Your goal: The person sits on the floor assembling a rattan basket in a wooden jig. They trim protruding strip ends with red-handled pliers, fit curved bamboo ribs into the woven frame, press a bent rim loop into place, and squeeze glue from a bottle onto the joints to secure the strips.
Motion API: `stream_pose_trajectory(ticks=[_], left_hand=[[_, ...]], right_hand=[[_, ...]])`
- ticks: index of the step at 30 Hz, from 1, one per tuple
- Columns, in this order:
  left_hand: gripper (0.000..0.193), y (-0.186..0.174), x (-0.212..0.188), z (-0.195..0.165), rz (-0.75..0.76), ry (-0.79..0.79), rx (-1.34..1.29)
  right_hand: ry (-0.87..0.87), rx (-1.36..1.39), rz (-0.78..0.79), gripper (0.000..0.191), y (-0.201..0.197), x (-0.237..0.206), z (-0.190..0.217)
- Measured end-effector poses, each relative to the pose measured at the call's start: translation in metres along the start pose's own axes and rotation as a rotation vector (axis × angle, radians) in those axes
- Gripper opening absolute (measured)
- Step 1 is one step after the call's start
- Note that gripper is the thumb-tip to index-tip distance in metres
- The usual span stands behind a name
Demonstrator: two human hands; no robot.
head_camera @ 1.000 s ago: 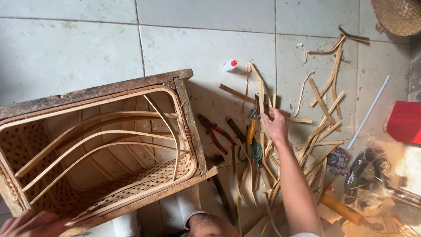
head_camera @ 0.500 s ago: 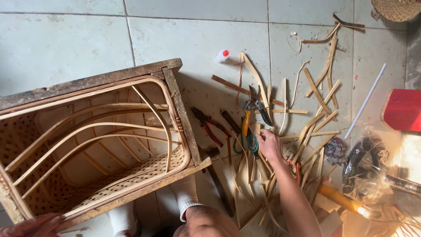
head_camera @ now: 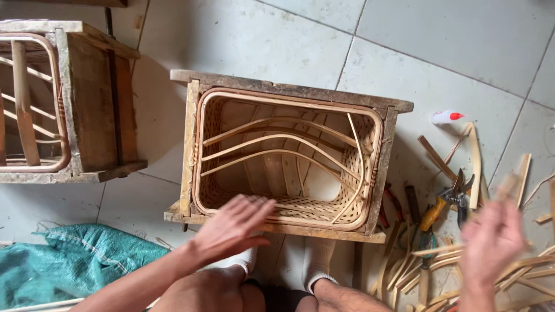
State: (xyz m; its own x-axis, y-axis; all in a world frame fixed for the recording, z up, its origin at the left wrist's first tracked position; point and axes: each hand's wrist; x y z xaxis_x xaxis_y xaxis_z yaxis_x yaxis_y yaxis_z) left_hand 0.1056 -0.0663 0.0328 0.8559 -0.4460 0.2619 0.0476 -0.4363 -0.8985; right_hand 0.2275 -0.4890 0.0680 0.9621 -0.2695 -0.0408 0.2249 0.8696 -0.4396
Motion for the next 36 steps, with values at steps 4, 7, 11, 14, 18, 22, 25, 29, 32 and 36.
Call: stream_pose_trajectory(ticks=[4,7,11,14,18,22,25,29,32,36], left_hand=[[0.053,0.022,0.004,-0.004,0.264,-0.084,-0.256],[0.05,0.023,-0.002,-0.004,0.18,-0.083,-0.311],[0.051,0.021,-0.002,0.002,0.166,-0.085,-0.337],[0.052,0.023,0.0,0.003,0.187,-0.084,-0.347],[0.049,0.019,0.001,0.002,0.192,-0.084,-0.376],[0.02,-0.002,0.046,0.031,0.585,-0.129,-0.48],[0.017,-0.018,0.113,0.076,-0.024,-0.045,-0.209],[0.058,-0.019,0.185,0.118,-0.073,0.19,0.028],[0.065,-0.016,0.199,0.123,0.138,0.228,-0.027],[0.075,-0.015,0.196,0.119,0.181,0.326,0.119]], right_hand=[[-0.13,0.33,0.358,0.027,0.119,-0.027,0.047],[-0.068,0.314,0.398,0.044,0.195,-0.03,0.052],[-0.061,0.265,0.36,0.041,0.225,-0.028,0.041],[-0.144,0.199,0.337,0.04,0.229,-0.027,0.034],[-0.149,0.118,0.349,0.038,0.228,-0.027,0.037],[-0.306,-0.027,0.378,0.037,0.23,-0.022,0.054],[-0.06,-0.186,0.442,0.043,0.233,-0.019,0.071],[-0.285,-0.157,0.458,0.04,0.233,-0.016,0.089],[-0.4,-0.135,0.468,0.038,0.23,-0.012,0.095],[-0.036,-0.217,0.565,0.043,0.226,-0.012,0.097]])
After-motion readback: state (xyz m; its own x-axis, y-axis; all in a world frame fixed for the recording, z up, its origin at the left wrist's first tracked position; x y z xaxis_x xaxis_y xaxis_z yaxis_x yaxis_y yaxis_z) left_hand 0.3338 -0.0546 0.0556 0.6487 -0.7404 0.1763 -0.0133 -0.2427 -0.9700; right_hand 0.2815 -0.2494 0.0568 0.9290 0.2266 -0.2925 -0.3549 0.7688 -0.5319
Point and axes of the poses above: each hand's wrist, its own x-axis towards the middle knuckle, its own y-axis out of the palm, z = x × y, and after that the axes turned 1 degree about x, right-handed
